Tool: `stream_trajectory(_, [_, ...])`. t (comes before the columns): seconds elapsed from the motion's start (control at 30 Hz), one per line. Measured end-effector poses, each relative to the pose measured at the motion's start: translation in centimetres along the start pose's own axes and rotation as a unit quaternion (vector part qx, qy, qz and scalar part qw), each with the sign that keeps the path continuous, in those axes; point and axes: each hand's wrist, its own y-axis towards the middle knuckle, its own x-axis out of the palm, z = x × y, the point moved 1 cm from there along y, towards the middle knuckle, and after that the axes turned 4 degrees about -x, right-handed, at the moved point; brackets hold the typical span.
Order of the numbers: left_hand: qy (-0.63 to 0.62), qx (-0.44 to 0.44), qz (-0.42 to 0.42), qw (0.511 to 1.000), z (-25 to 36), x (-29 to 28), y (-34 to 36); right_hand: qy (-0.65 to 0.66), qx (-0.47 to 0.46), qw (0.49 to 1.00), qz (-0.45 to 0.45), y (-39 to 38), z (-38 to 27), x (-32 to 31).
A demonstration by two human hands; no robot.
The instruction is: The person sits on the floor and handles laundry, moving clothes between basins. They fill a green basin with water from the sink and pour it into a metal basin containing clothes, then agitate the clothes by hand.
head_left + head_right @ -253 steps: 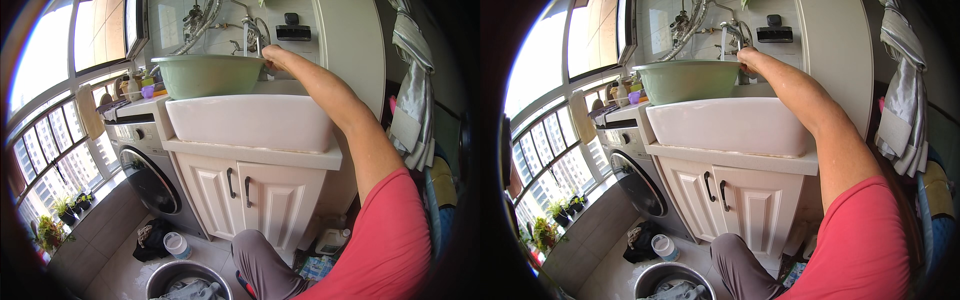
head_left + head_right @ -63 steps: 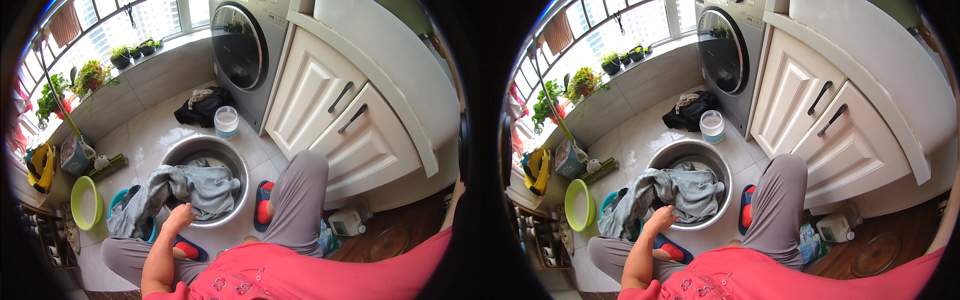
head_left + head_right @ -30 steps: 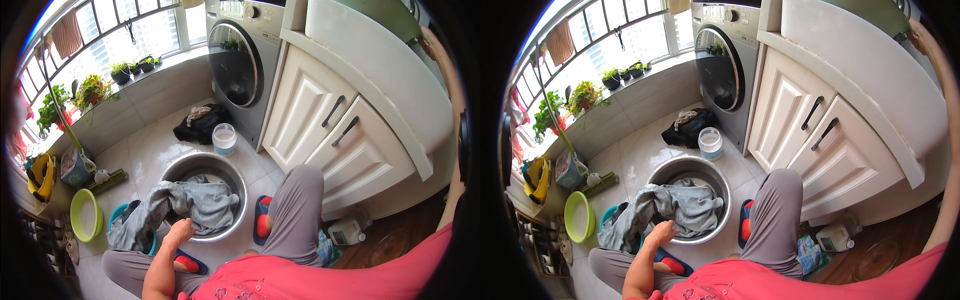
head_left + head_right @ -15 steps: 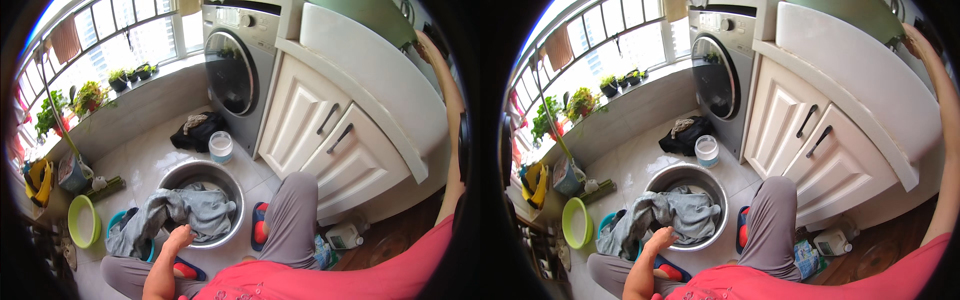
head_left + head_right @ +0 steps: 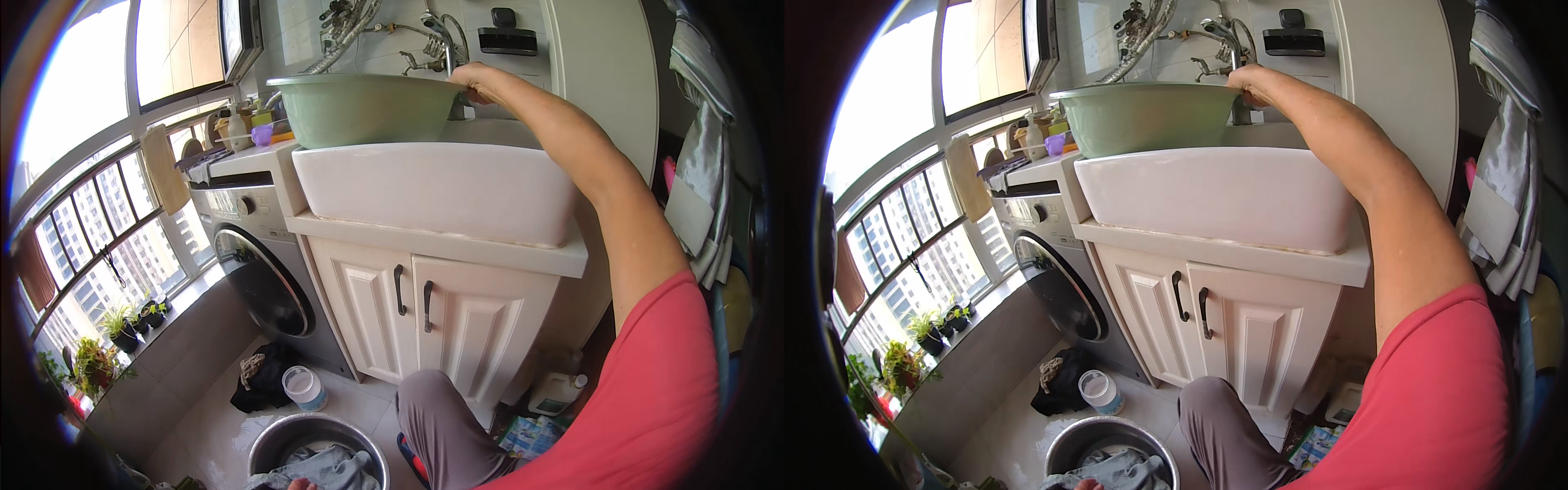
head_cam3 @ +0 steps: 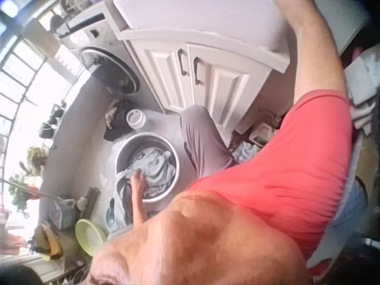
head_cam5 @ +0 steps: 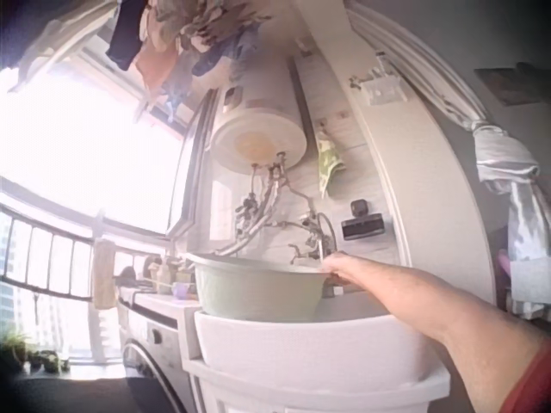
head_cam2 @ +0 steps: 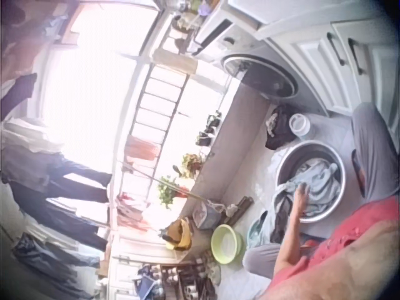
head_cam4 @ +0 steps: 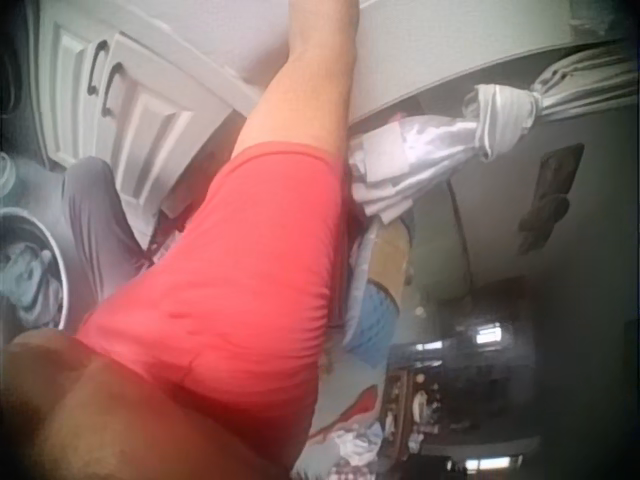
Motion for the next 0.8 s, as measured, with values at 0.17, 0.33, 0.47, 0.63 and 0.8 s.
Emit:
stream_trajectory(0.17, [-0.348,-0.132,0.073,0.925,8.0,-9.9,12.5,0.119,0.004,0.991,-0.064,-1.9,-2.2,0.5])
stream_trajectory(0.33, [-0.431,0.049,0.113,0.894,21.9,-23.7,27.9,0.227,0.056,0.972,-0.038,-4.0,-4.3,-0.5])
stream_trajectory(0.47, [-0.52,0.118,0.088,0.841,31.8,-30.7,40.2,0.286,0.088,0.952,-0.067,-4.7,-5.2,-1.1])
stream_trajectory(0.63, [-0.572,0.09,0.069,0.813,42.3,-35.7,46.8,0.325,0.046,0.939,-0.101,-4.9,-6.2,-0.9])
stream_trajectory(0.8, [-0.635,0.083,0.155,0.752,43.0,-38.6,48.8,0.308,0.046,0.9,-0.306,-0.7,-6.2,-1.6])
